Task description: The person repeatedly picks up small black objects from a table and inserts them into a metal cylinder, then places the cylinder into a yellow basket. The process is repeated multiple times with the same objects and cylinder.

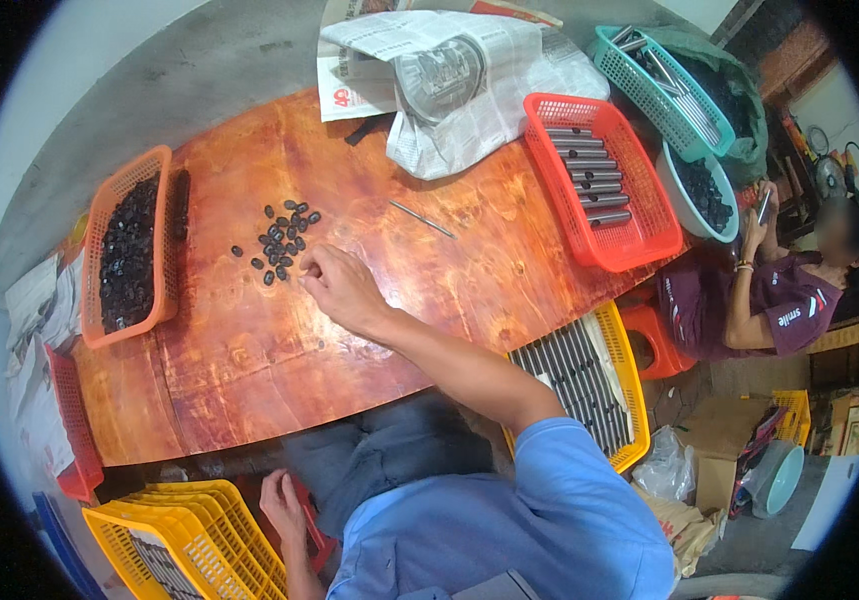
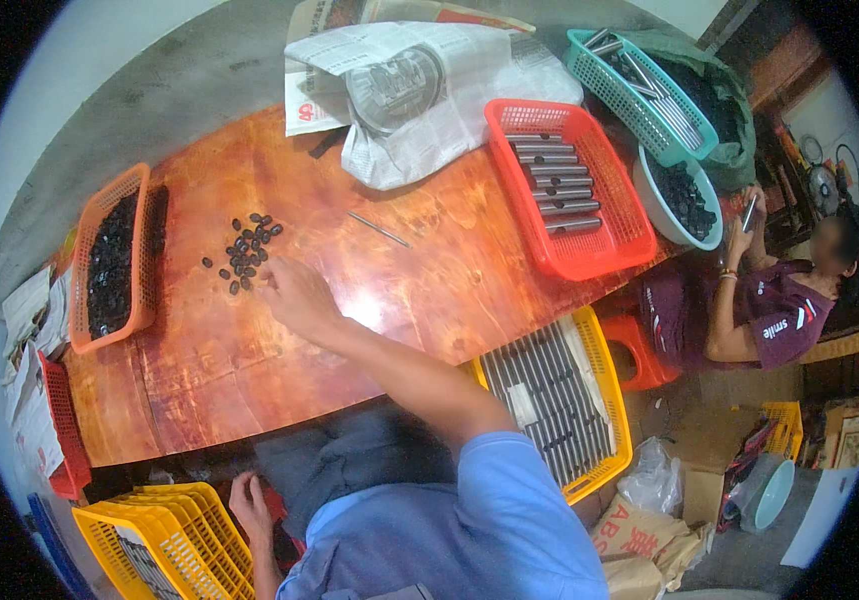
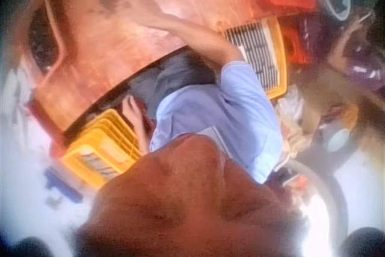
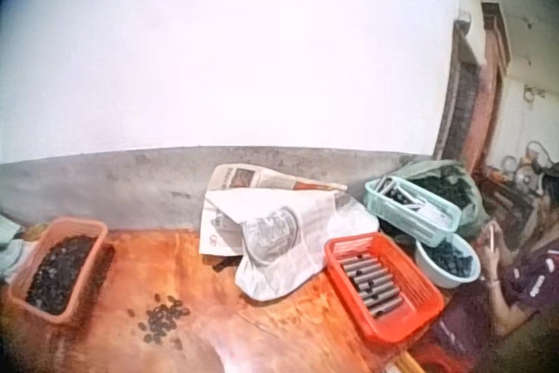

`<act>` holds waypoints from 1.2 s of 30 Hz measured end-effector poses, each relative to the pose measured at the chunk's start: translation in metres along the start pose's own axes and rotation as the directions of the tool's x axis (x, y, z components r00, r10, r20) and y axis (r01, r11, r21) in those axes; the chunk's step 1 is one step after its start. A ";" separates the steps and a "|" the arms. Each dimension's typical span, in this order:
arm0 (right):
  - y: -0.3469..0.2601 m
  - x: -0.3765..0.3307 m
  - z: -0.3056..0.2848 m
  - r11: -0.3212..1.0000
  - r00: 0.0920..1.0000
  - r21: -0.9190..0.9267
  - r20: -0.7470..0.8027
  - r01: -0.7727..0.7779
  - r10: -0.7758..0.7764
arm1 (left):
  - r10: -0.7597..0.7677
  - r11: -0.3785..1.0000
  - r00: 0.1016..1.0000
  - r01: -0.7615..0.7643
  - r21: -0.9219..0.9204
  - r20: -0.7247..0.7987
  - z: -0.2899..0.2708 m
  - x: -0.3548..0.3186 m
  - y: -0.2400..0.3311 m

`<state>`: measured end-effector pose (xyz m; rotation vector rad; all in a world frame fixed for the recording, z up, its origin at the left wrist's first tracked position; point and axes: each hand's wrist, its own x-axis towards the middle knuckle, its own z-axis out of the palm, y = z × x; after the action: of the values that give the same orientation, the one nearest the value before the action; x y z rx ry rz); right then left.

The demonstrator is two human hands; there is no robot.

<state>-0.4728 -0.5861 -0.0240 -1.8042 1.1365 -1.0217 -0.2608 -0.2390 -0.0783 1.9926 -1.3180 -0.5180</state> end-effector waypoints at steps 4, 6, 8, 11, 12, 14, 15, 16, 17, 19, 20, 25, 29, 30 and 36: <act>-0.019 0.008 -0.030 0.971 0.994 0.217 0.063 -0.103 0.091 | 0.404 0.914 0.914 -0.402 0.054 -0.044 0.003 0.049 0.052; -0.052 0.013 -0.073 0.984 0.998 0.175 0.053 -0.031 0.022 | 0.530 0.848 0.844 -0.528 0.047 -0.075 0.009 0.076 0.076; -0.054 0.017 -0.118 0.985 0.989 -0.119 -0.064 0.124 -0.132 | 0.614 0.790 0.787 -0.612 0.048 -0.062 0.011 0.101 0.094; -0.047 0.017 -0.209 0.733 0.927 -0.655 -0.131 0.184 -0.350 | 0.603 0.796 0.791 -0.604 0.027 -0.106 0.025 0.145 0.115; -0.042 0.015 -0.241 0.666 0.944 -0.735 -0.118 0.125 -0.308 | 0.559 0.828 0.823 -0.561 0.014 -0.098 0.027 0.155 0.119; -0.026 0.004 -0.300 0.513 0.971 -0.858 -0.123 -0.001 -0.204 | 0.489 0.867 0.867 -0.495 -0.056 -0.090 0.032 0.170 0.125; -0.015 -0.006 -0.326 0.421 0.991 -0.903 -0.125 -0.092 -0.050 | 0.464 0.876 0.882 -0.471 -0.107 -0.088 0.035 0.177 0.126; -0.006 -0.015 -0.350 0.309 0.984 -0.936 -0.144 -0.170 0.107 | 0.438 0.881 0.895 -0.445 -0.160 -0.081 0.038 0.180 0.126; 0.001 -0.023 -0.364 0.270 0.955 -0.937 -0.154 -0.223 0.255 | 0.373 0.892 0.924 -0.381 -0.242 -0.079 0.042 0.180 0.126; 0.024 -0.040 -0.388 0.260 0.903 -0.927 -0.152 -0.271 0.401 | 0.324 0.892 0.945 -0.319 -0.320 -0.041 0.047 0.184 0.119; 0.044 -0.051 -0.398 0.297 0.904 -0.915 -0.137 -0.272 0.405 | 0.298 0.890 0.954 -0.285 -0.357 -0.018 0.048 0.185 0.115; 0.058 -0.054 -0.385 0.253 0.854 -0.919 -0.143 -0.302 0.501 | 0.230 0.918 0.973 -0.212 -0.334 0.013 0.041 0.187 0.111; 0.071 -0.057 -0.389 0.194 0.869 -0.962 -0.075 -0.192 0.490 | 0.281 0.905 0.959 -0.281 -0.318 -0.048 0.042 0.185 0.110; 0.074 -0.058 -0.392 0.189 0.871 -0.967 -0.057 -0.169 0.488 | 0.278 0.904 0.959 -0.278 -0.324 -0.045 0.042 0.185 0.110; 0.054 -0.056 -0.415 0.105 0.884 -0.979 -0.108 -0.173 0.456 | 0.272 0.897 0.961 -0.271 -0.348 -0.045 0.041 0.185 0.111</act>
<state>-0.8801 -0.6253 0.0782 -2.2752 2.2137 0.4745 -0.2835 -0.4487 -0.0188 1.4878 -1.3704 -0.5781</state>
